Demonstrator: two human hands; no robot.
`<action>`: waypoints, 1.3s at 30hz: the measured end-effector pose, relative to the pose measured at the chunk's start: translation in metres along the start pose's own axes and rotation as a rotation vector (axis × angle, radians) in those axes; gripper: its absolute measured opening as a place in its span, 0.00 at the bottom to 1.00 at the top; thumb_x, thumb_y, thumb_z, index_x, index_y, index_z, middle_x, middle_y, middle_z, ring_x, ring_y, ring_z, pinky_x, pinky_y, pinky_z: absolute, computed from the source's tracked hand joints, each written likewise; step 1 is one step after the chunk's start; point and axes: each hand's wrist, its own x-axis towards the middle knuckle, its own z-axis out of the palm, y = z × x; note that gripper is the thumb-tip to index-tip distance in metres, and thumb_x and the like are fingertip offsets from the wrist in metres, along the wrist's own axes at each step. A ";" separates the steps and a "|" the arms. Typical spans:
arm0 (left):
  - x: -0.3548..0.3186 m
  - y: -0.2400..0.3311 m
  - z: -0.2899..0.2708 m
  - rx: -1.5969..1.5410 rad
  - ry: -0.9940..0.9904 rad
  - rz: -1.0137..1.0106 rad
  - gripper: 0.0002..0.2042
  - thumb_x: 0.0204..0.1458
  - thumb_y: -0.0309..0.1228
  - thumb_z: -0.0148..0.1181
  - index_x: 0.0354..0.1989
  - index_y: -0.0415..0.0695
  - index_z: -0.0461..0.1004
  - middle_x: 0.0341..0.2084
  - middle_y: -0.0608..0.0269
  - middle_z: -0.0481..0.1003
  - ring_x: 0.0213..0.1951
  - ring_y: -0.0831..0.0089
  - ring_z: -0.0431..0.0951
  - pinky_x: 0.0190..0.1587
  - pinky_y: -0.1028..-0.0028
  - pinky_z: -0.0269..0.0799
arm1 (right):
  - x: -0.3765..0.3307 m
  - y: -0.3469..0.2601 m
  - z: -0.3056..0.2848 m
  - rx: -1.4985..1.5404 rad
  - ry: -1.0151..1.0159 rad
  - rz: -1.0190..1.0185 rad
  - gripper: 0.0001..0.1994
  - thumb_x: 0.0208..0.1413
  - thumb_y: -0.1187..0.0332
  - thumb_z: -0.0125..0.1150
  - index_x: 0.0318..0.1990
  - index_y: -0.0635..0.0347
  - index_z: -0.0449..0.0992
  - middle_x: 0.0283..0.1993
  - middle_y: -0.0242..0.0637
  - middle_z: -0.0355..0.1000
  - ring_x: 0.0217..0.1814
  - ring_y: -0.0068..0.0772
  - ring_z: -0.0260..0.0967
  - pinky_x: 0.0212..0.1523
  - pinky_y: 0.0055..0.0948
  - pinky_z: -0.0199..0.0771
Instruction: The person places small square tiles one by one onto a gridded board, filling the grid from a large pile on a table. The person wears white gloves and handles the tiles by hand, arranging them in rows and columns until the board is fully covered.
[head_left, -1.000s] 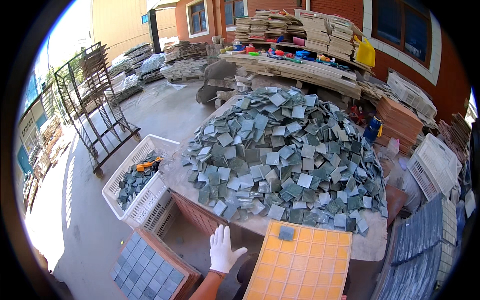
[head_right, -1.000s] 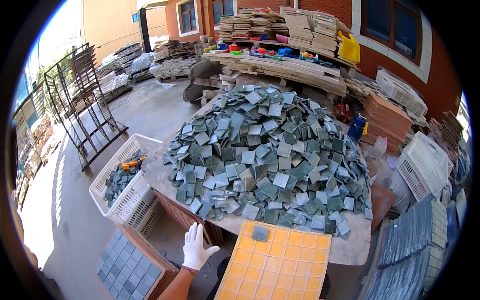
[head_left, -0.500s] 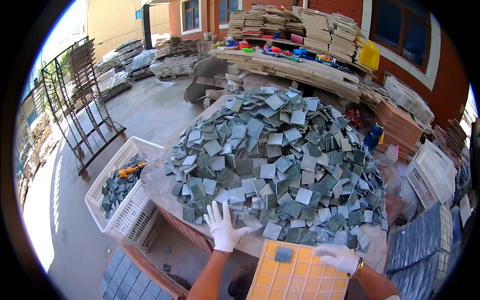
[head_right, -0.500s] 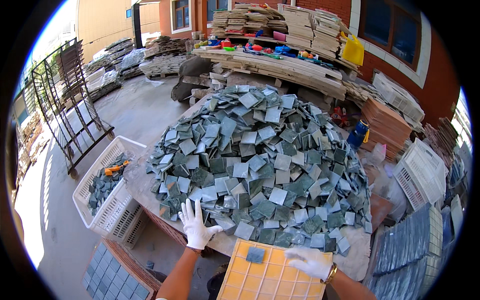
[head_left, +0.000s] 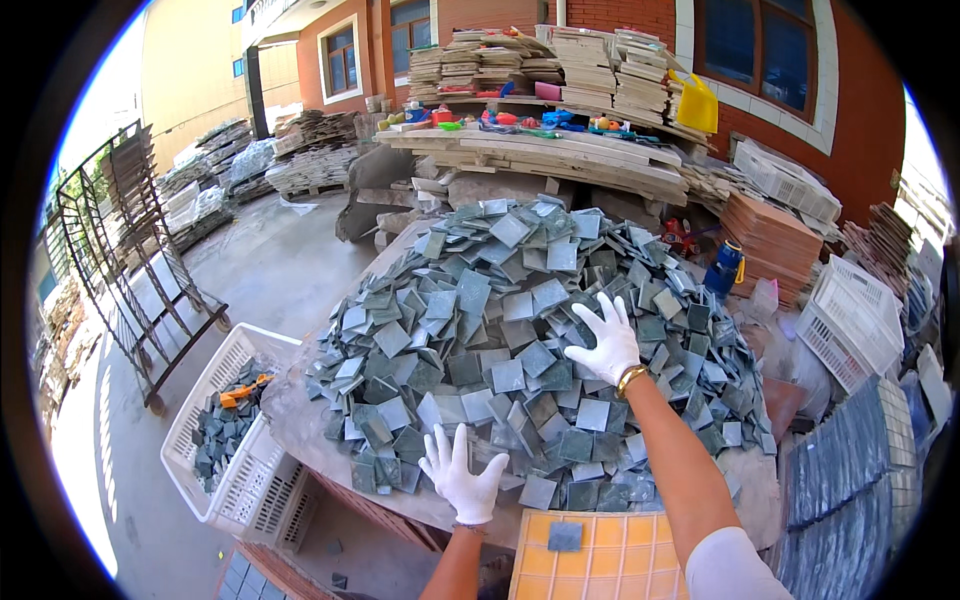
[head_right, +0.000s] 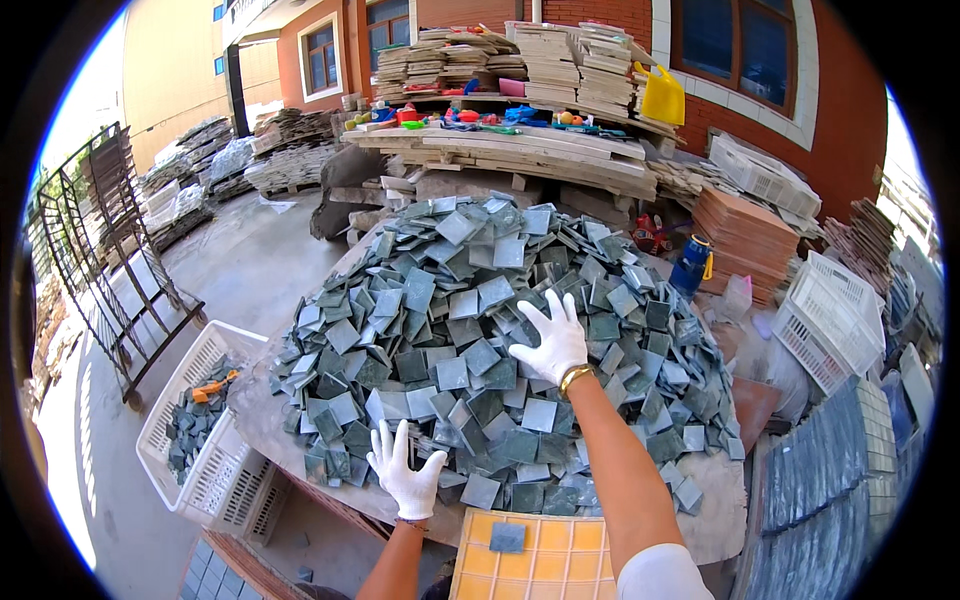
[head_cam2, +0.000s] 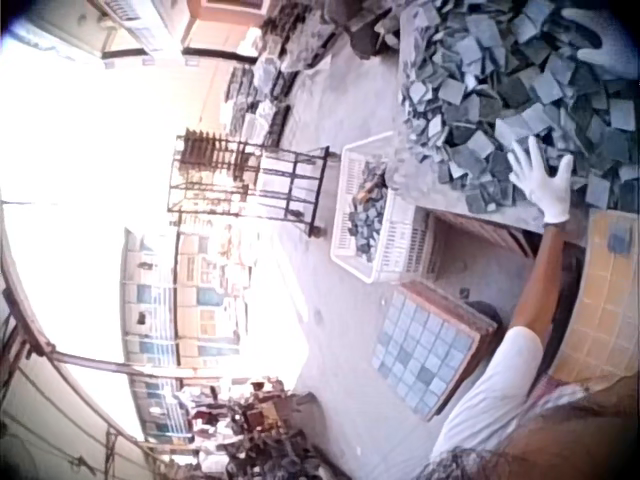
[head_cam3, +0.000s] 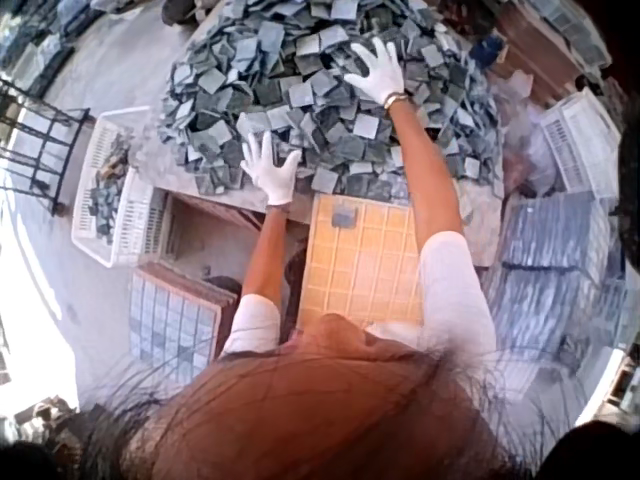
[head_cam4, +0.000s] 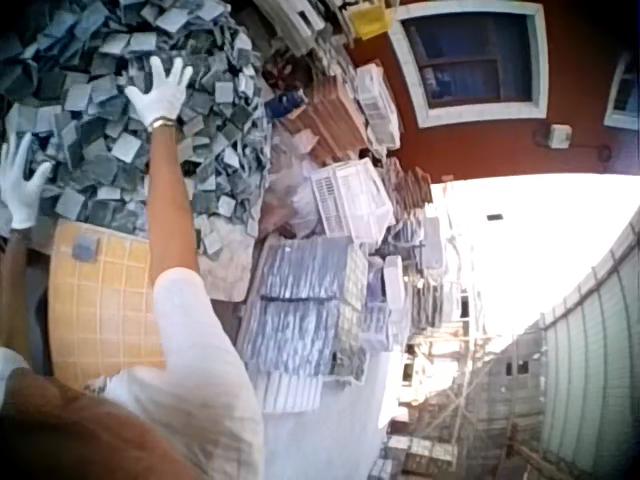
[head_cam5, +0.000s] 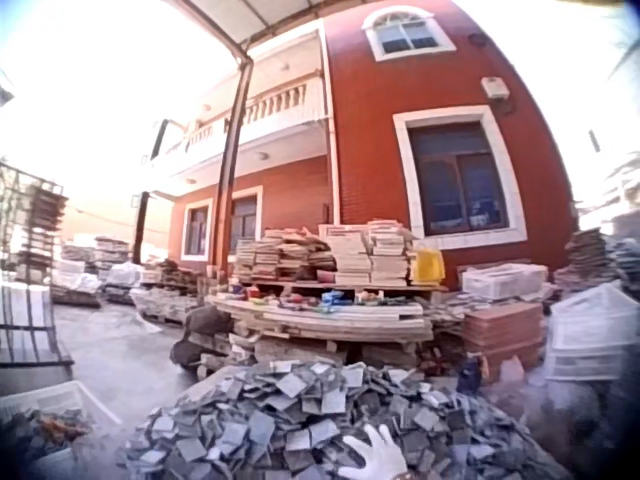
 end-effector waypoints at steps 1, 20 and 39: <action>-0.001 0.004 -0.001 0.011 -0.006 -0.019 0.36 0.30 0.44 0.73 0.55 0.48 0.73 0.62 0.50 0.63 0.65 0.46 0.57 0.64 0.43 0.46 | -0.006 0.001 0.004 0.008 -0.032 -0.064 0.35 0.40 0.48 0.67 0.60 0.36 0.67 0.67 0.49 0.55 0.70 0.60 0.48 0.65 0.48 0.56; 0.015 0.030 0.045 -0.423 -0.009 -0.115 0.36 0.51 0.43 0.58 0.66 0.38 0.57 0.67 0.37 0.49 0.68 0.45 0.49 0.67 0.60 0.47 | -0.071 0.095 -0.019 0.046 0.015 0.556 0.48 0.46 0.33 0.57 0.68 0.57 0.54 0.67 0.53 0.56 0.67 0.55 0.54 0.66 0.43 0.54; -0.022 0.058 0.031 -0.640 -0.342 -0.105 0.37 0.42 0.30 0.58 0.66 0.41 0.58 0.63 0.43 0.54 0.66 0.54 0.53 0.67 0.63 0.46 | -0.159 0.036 -0.007 0.724 0.182 0.403 0.31 0.39 0.62 0.74 0.54 0.57 0.70 0.53 0.42 0.71 0.57 0.42 0.67 0.59 0.35 0.65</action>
